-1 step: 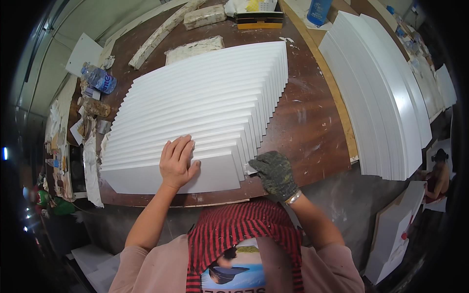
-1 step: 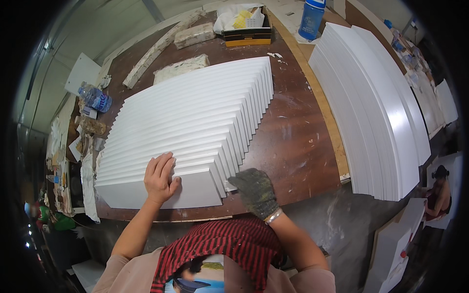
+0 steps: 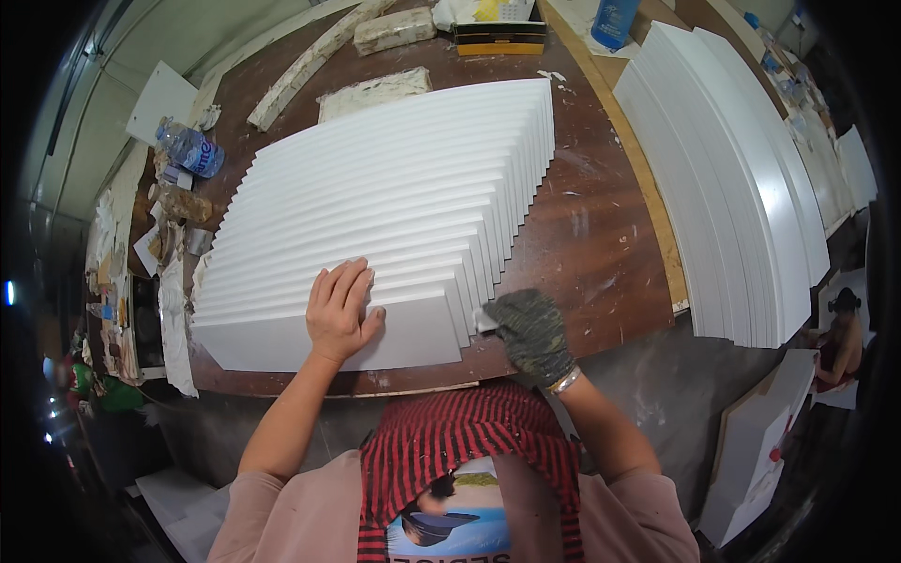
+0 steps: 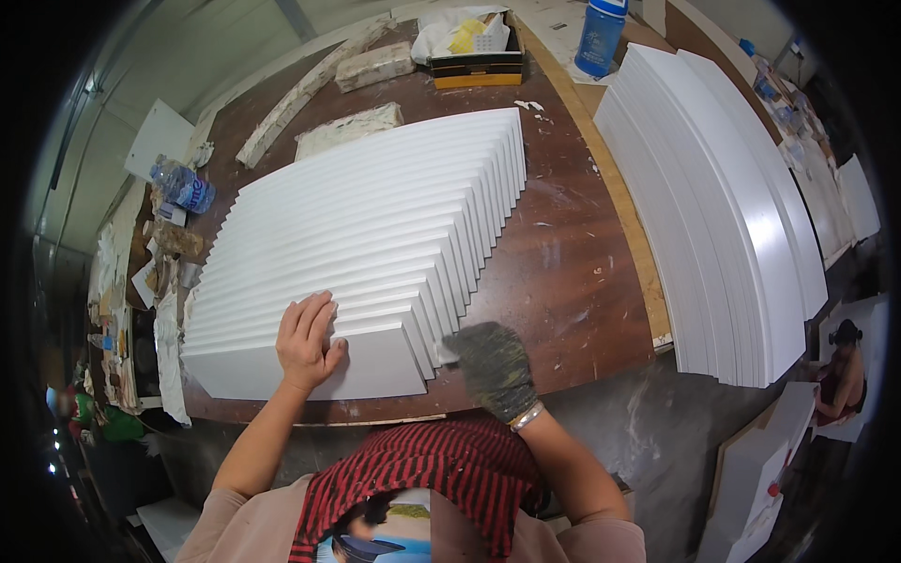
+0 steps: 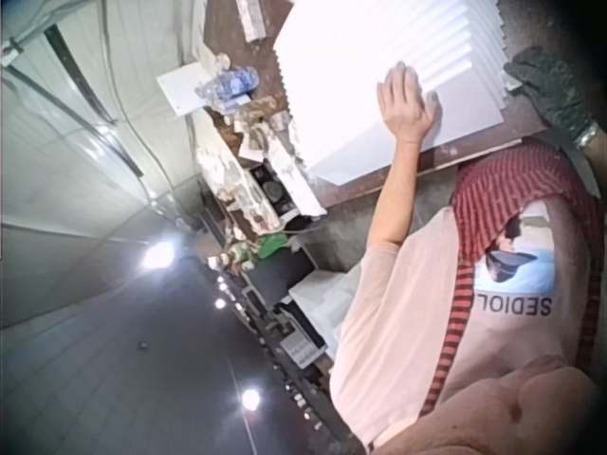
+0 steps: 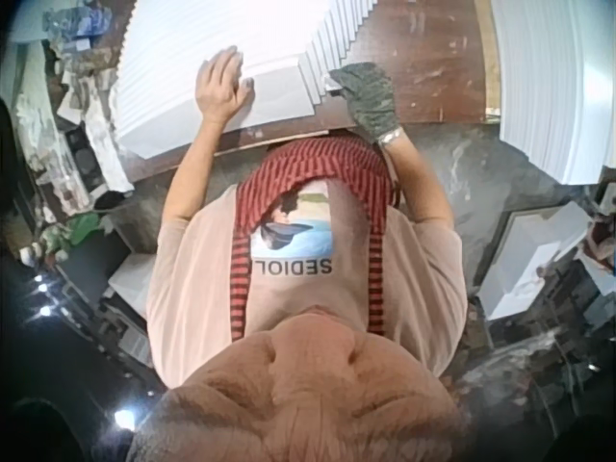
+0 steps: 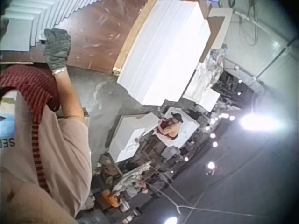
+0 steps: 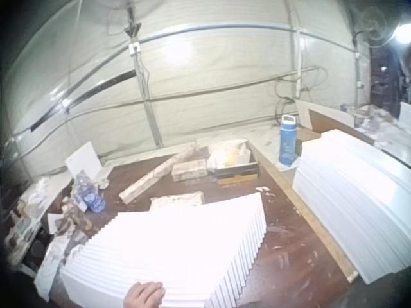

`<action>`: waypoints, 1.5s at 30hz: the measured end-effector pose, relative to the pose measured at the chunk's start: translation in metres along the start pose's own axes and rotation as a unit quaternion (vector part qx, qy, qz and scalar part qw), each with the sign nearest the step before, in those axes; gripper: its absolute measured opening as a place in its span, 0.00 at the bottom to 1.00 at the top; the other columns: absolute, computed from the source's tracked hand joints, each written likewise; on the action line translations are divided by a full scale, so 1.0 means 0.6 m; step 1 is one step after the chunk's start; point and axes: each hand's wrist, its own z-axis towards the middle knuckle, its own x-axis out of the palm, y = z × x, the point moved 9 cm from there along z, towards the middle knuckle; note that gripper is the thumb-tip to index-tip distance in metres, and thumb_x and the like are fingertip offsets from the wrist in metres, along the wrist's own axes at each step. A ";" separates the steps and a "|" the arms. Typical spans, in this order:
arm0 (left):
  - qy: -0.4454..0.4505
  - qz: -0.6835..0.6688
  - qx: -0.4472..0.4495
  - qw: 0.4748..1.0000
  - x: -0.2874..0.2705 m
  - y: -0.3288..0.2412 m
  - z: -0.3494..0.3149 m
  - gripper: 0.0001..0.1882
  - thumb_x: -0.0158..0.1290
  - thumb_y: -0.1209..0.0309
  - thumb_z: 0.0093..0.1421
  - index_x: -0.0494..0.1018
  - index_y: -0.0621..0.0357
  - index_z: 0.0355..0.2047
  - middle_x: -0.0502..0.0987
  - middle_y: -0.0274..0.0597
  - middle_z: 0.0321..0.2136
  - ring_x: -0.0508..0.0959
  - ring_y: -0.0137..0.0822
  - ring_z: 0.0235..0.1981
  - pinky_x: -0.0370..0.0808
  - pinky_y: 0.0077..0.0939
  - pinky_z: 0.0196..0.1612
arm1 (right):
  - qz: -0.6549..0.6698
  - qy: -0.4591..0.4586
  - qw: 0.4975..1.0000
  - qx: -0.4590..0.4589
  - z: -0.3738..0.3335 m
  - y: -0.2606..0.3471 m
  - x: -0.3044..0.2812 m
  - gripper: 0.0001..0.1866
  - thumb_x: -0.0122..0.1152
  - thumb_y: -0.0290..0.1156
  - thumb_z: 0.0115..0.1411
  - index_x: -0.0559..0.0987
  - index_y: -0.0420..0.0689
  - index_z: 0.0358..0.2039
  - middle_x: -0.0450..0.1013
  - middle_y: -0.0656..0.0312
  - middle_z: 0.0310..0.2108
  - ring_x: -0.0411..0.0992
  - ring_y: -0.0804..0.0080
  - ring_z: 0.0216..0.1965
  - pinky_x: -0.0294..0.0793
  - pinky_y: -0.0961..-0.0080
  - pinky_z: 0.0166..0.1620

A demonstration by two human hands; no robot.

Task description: The person smooths the surface of a white corrugated foam panel using a metal scraper and a cloth. They repeatedly scrape and wipe the panel, repositioning it on the table to access different areas.

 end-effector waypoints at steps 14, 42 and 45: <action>0.006 -0.004 -0.011 1.000 0.003 0.004 -0.006 0.27 0.60 0.56 0.53 0.77 0.54 0.51 0.77 0.40 0.56 0.76 0.46 0.56 0.70 0.50 0.59 | -0.066 -0.048 0.996 0.020 0.022 -0.036 -0.026 0.20 0.74 0.26 0.46 0.85 0.49 0.43 0.81 0.59 0.38 0.77 0.60 0.41 0.75 0.60 0.46; 0.029 -0.003 -0.006 1.000 0.007 0.002 -0.003 0.27 0.55 0.54 0.57 0.75 0.58 0.52 0.77 0.46 0.55 0.76 0.51 0.54 0.70 0.54 0.59 | -0.021 -0.017 0.998 0.050 0.060 -0.104 -0.007 0.18 0.70 0.27 0.50 0.84 0.48 0.44 0.80 0.57 0.39 0.76 0.55 0.43 0.73 0.58 0.50; 0.024 0.002 -0.004 1.000 0.008 0.002 -0.005 0.27 0.55 0.55 0.57 0.75 0.58 0.52 0.77 0.47 0.55 0.76 0.52 0.54 0.70 0.54 0.58 | -0.039 0.096 0.993 0.052 0.036 -0.104 0.009 0.18 0.71 0.28 0.50 0.84 0.48 0.44 0.80 0.56 0.40 0.76 0.55 0.44 0.74 0.58 0.50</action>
